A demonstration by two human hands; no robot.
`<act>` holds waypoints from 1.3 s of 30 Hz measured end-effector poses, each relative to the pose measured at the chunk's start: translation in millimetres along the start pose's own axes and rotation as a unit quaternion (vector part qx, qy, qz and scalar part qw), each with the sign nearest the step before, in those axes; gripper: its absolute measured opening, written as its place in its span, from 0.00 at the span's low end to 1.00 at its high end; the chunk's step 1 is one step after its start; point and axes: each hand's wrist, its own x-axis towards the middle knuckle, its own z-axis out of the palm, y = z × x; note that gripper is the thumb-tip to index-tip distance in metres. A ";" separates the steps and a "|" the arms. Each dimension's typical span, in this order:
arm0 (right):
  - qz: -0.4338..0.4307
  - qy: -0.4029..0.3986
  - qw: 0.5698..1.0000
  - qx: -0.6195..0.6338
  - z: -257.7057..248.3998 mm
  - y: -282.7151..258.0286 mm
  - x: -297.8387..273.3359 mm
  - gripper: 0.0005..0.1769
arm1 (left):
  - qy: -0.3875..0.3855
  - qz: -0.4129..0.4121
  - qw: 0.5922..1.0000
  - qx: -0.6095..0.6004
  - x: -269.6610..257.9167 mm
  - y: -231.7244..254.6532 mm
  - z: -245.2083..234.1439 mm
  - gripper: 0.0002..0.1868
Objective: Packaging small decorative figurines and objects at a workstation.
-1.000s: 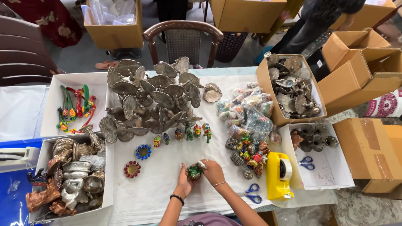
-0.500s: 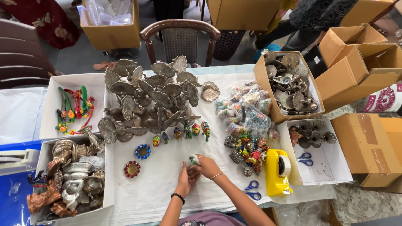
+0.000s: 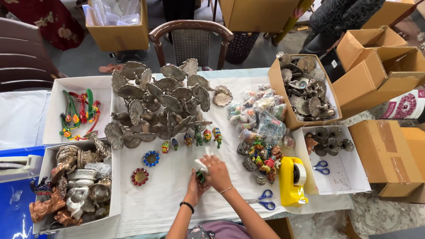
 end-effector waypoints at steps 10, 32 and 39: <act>-0.028 -0.188 0.977 0.092 11.5 25.6 -0.2 0.40 | 0.019 -0.007 1.000 0.011 -19.5 9.7 15.4 0.47; -0.072 -0.008 0.990 -0.124 46.4 9.9 22.2 0.32 | 0.034 -0.001 0.998 0.045 -24.3 14.4 20.4 0.45; 0.141 -0.121 0.952 0.244 40.4 6.2 10.5 0.29 | 0.036 0.009 0.999 -0.012 -29.0 13.2 19.2 0.49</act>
